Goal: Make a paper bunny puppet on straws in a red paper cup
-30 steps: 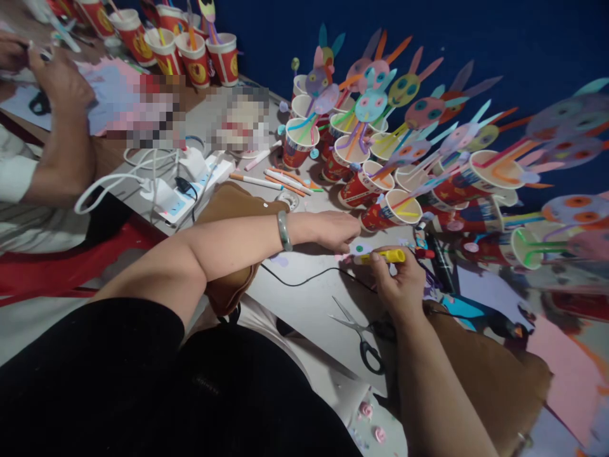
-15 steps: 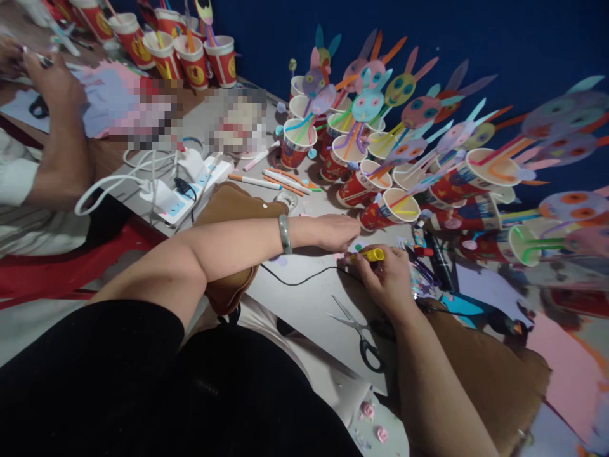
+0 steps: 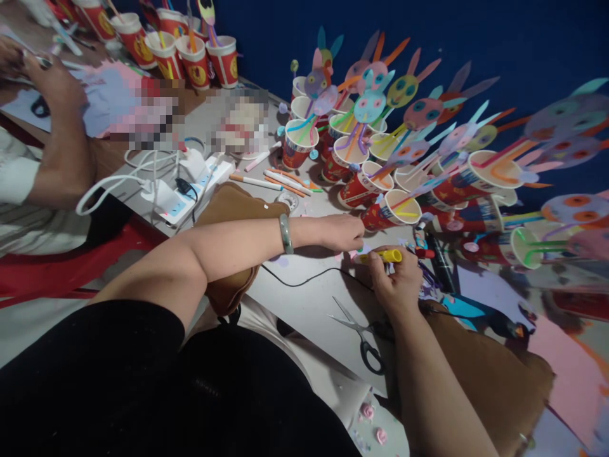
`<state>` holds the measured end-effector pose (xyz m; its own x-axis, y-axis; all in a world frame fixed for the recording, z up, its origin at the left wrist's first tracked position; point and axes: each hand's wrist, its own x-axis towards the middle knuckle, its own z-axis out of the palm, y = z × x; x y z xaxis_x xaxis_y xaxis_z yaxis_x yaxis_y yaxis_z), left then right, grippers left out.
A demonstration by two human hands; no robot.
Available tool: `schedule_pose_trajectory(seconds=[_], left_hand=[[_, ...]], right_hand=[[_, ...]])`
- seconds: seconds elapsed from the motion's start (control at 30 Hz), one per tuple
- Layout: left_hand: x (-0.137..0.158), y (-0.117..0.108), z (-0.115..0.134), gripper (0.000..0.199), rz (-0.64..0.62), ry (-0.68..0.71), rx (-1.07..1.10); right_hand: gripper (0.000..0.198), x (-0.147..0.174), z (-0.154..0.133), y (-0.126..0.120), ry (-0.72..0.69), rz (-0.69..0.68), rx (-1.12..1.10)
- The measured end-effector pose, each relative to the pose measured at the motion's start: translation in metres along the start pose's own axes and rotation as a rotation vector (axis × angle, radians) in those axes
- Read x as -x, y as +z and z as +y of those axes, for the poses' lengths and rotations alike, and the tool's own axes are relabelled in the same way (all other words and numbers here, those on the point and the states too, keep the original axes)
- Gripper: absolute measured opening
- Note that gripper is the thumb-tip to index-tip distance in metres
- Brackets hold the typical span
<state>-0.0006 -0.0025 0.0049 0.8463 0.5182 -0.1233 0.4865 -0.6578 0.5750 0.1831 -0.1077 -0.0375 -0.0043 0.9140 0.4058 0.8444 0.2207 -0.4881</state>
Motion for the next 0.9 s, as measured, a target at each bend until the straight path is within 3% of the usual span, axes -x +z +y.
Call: schedule_pose_trajectory(seconds=[0.27,0.6,0.9], left_hand=[[0.001,0.003,-0.002,0.019,0.018,0.016,-0.011],[0.003,0.003,-0.001,0.021,0.01,-0.042,-0.033],[0.0,0.006,-0.001,0.023,0.03,-0.041,-0.134]], right_hand=[[0.02,-0.001,-0.003,0.002,-0.053,-0.05,0.002],[0.023,0.001,0.001,0.0,-0.004,0.056,0.016],[0.026,0.001,-0.007,0.008,-0.121,-0.088,-0.014]])
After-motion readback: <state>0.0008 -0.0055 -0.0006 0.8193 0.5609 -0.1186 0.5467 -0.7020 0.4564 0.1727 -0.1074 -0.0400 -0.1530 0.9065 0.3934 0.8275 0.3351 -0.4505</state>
